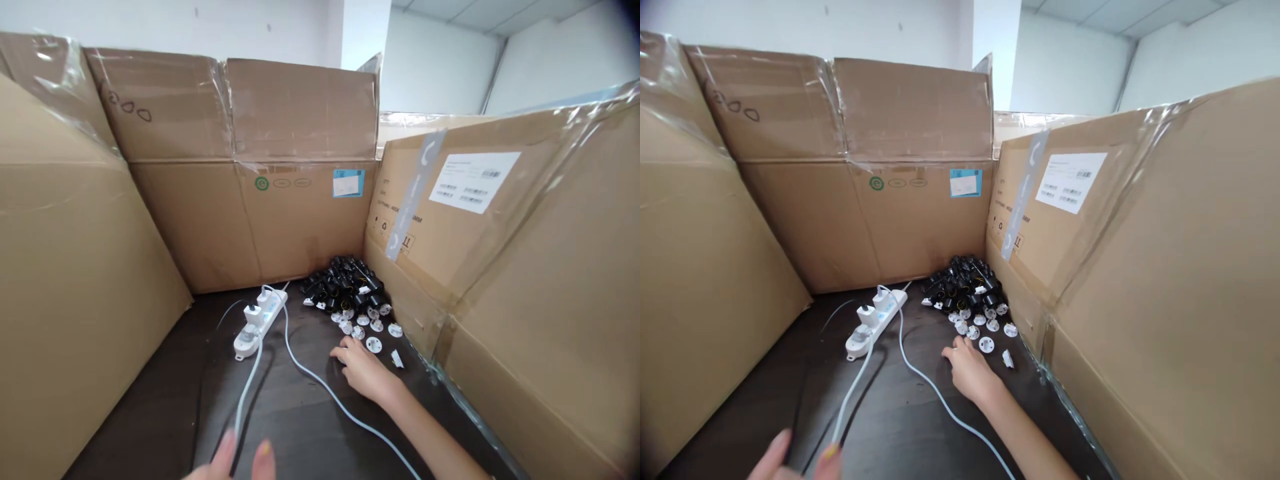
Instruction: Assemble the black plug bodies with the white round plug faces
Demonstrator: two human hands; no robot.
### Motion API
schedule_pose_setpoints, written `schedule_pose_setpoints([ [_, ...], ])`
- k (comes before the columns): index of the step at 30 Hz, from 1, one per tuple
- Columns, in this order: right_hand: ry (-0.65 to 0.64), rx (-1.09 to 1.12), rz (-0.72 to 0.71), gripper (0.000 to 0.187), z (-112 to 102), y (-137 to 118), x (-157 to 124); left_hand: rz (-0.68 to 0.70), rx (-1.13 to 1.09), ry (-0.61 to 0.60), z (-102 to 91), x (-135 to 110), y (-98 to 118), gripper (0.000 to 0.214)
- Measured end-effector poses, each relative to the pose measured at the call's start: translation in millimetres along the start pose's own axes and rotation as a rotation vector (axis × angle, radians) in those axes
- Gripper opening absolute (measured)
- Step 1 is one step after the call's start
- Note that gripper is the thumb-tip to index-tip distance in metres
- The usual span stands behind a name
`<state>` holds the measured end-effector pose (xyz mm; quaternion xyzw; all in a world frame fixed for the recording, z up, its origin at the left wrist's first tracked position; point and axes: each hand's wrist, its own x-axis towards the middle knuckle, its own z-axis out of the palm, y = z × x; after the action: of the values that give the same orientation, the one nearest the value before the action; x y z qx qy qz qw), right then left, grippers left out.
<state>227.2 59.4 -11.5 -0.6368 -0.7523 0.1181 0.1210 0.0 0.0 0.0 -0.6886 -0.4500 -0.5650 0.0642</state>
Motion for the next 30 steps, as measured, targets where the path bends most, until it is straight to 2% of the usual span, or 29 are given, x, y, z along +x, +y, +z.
schedule_pose_setpoints([
  [2,0.041,0.062,0.014,0.035,-2.7,7.6,-2.0,0.102,-0.012,-0.016,10.2,12.7,-5.8,0.034],
  [5,0.208,0.136,0.101,0.029,-22.2,29.0,-14.0,0.234,-0.095,-0.117,24.7,38.5,-3.8,0.032],
  [7,0.295,0.043,0.246,0.026,-33.4,44.0,-26.2,0.229,-0.155,-0.166,38.4,59.3,1.6,0.031],
  [9,0.292,-0.114,0.391,0.022,-33.9,54.5,-39.2,0.156,-0.222,-0.225,57.4,78.8,4.9,0.026],
  [11,0.285,-0.223,0.394,0.018,-21.7,60.4,-49.0,0.100,-0.279,-0.325,81.0,92.0,3.6,0.023],
  [13,0.333,-0.300,0.319,0.024,-2.3,63.9,-52.3,0.055,-0.333,-0.397,105.3,96.4,-2.2,0.022],
  [17,0.474,-0.314,0.224,0.038,25.5,70.7,-37.7,-0.011,-0.411,-0.453,139.4,84.8,-20.5,0.024],
  [20,0.515,-0.299,0.197,0.047,28.1,74.9,-15.2,-0.054,-0.420,-0.419,150.1,70.2,-35.8,0.023],
  [24,0.563,-0.317,0.243,0.046,30.8,77.5,12.4,-0.045,-0.431,-0.409,154.6,58.9,-56.0,0.022],
  [27,0.669,-0.292,0.326,0.044,34.2,78.4,20.4,-0.093,-0.397,-0.359,149.7,58.8,-68.2,0.022],
  [30,0.785,-0.221,0.296,0.039,25.2,77.0,23.5,-0.133,-0.370,-0.294,138.4,61.1,-75.9,0.022],
])
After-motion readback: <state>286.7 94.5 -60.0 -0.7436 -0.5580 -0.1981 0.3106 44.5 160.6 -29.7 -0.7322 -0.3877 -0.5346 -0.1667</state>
